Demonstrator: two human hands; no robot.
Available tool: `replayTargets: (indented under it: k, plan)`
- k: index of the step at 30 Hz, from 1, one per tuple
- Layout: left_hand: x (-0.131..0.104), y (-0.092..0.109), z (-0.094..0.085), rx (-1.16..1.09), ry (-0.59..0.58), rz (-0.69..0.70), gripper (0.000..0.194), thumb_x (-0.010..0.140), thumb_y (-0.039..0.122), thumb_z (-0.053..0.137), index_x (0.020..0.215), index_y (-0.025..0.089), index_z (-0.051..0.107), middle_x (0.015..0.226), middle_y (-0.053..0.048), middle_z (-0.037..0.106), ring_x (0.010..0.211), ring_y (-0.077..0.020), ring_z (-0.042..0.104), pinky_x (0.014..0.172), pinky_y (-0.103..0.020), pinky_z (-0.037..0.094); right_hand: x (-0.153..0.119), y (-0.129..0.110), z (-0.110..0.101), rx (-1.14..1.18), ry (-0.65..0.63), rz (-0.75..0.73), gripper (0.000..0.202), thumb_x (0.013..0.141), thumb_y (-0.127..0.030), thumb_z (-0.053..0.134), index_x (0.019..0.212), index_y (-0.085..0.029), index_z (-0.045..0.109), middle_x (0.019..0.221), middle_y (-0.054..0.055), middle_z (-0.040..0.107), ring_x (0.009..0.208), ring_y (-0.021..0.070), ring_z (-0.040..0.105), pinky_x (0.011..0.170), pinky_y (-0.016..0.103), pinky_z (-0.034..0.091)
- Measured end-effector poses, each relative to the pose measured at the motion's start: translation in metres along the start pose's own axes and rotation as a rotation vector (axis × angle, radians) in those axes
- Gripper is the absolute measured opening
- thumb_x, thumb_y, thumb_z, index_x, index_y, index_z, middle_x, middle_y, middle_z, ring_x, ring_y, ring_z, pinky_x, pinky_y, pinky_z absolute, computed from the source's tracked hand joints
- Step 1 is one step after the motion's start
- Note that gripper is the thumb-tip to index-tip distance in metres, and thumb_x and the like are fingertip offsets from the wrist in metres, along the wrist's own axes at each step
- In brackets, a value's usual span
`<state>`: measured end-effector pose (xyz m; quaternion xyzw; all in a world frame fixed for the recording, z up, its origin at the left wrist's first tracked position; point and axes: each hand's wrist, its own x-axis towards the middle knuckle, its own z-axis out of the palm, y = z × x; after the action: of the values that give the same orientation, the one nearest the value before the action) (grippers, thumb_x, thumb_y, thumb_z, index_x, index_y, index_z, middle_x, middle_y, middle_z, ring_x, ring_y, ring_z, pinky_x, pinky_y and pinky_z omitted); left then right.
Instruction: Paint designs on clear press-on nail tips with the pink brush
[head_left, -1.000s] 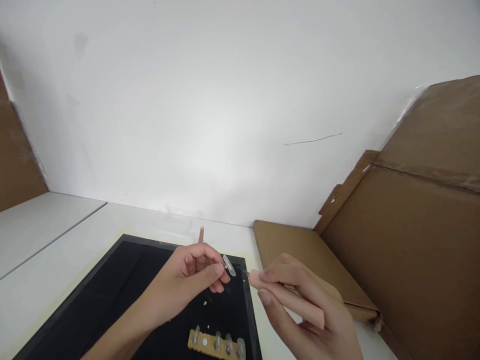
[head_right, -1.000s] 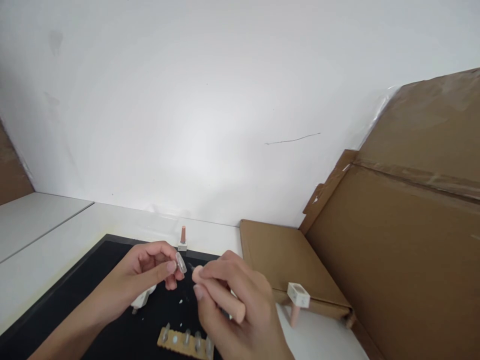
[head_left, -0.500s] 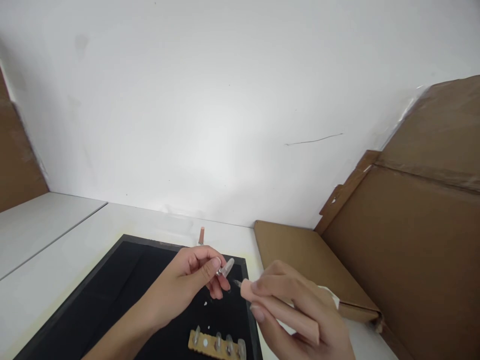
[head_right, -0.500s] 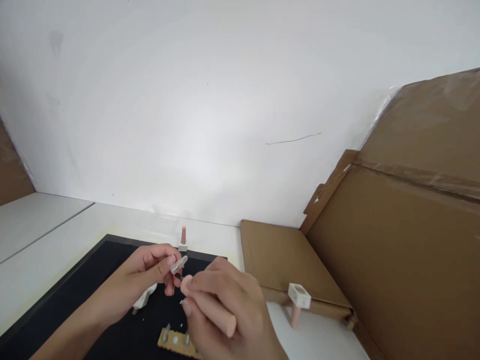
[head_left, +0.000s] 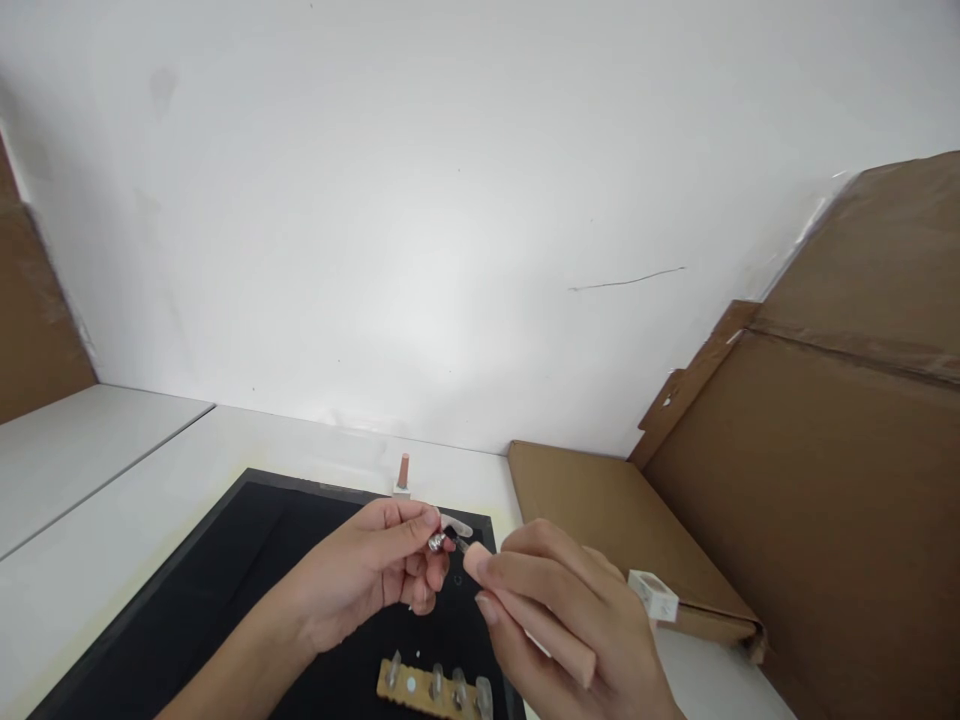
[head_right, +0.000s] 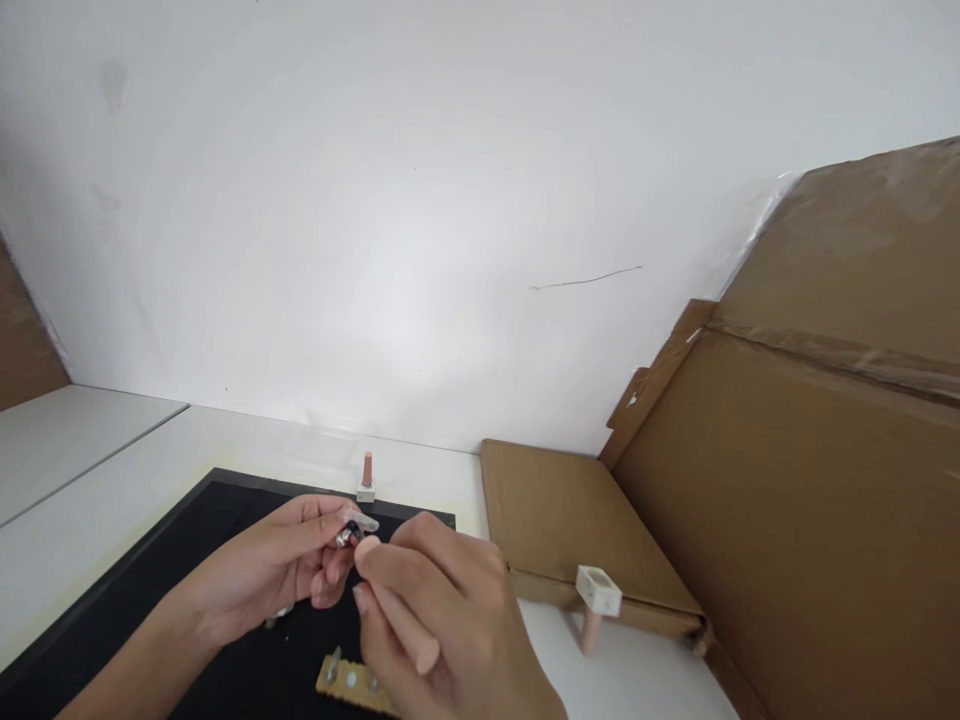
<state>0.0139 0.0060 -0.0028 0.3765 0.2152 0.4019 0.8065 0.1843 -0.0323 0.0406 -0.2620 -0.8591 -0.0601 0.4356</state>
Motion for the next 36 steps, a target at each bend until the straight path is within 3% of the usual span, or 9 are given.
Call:
replayTargets:
  k: [5,9,14,20,26,31,36]
  plan:
    - [0.0029,0.0002,-0.0026,-0.102,-0.042,-0.057,0.03,0.07,0.037,0.08,0.067,0.01,0.068,0.05,0.001,0.057,0.042,-0.0048,0.044,0.046,-0.018,0.034,0.0003,-0.0028,-0.0036,-0.018,0.056,0.001,0.017,0.082,-0.005,0.05,0.088,-0.019,0.057,0.064,-0.003,0.053,0.051,0.0081,0.051,0.047,0.021,0.039]
    - [0.0035,0.0003,-0.0034,-0.123,-0.043,-0.066,0.03,0.069,0.037,0.081,0.065,0.01,0.067,0.05,0.001,0.056,0.042,-0.0046,0.044,0.046,-0.018,0.033,0.0001,-0.0012,-0.0021,-0.038,0.025,-0.035,0.018,0.083,-0.005,0.051,0.094,-0.018,0.058,0.07,0.0,0.059,0.056,0.0093,0.056,0.049,0.022,0.042]
    - [0.0025,0.0003,-0.0035,-0.114,-0.045,-0.058,0.028,0.071,0.036,0.08,0.068,0.01,0.069,0.05,0.002,0.055,0.041,-0.0042,0.041,0.047,-0.018,0.032,-0.0015,0.0005,-0.0009,-0.076,0.042,-0.018,0.016,0.082,-0.005,0.049,0.087,-0.019,0.056,0.061,-0.003,0.053,0.049,0.0089,0.05,0.045,0.022,0.038]
    - [0.0022,-0.0001,-0.0045,-0.121,-0.059,-0.043,0.028,0.071,0.036,0.079,0.066,0.01,0.068,0.05,0.001,0.055,0.042,-0.0048,0.042,0.047,-0.018,0.033,-0.001,-0.0013,-0.0011,-0.071,0.04,-0.031,0.019,0.085,-0.006,0.05,0.096,-0.018,0.058,0.07,0.0,0.06,0.056,0.0099,0.058,0.049,0.022,0.042]
    - [0.0028,-0.0006,-0.0057,-0.11,-0.062,-0.05,0.028,0.072,0.036,0.079,0.069,0.01,0.068,0.05,0.002,0.054,0.042,-0.0048,0.04,0.047,-0.019,0.033,-0.0002,-0.0012,-0.0005,-0.111,0.087,-0.005,0.017,0.081,-0.005,0.048,0.084,-0.02,0.055,0.059,-0.004,0.052,0.047,0.0089,0.05,0.045,0.022,0.039]
    - [0.0024,-0.0025,-0.0069,-0.103,-0.075,-0.038,0.028,0.075,0.037,0.076,0.069,0.01,0.068,0.051,0.001,0.054,0.043,-0.0054,0.041,0.048,-0.02,0.033,-0.0003,-0.0008,-0.0031,-0.069,0.05,-0.029,0.02,0.082,-0.005,0.051,0.095,-0.019,0.058,0.069,0.0,0.06,0.055,0.0109,0.058,0.048,0.023,0.044]
    - [0.0013,-0.0009,-0.0075,-0.091,-0.061,-0.052,0.03,0.073,0.038,0.078,0.069,0.01,0.068,0.051,0.002,0.053,0.042,-0.0051,0.041,0.048,-0.02,0.033,-0.0007,-0.0024,-0.0038,-0.118,0.077,0.002,0.018,0.08,-0.004,0.049,0.084,-0.02,0.055,0.057,-0.004,0.051,0.045,0.0087,0.049,0.043,0.022,0.037]
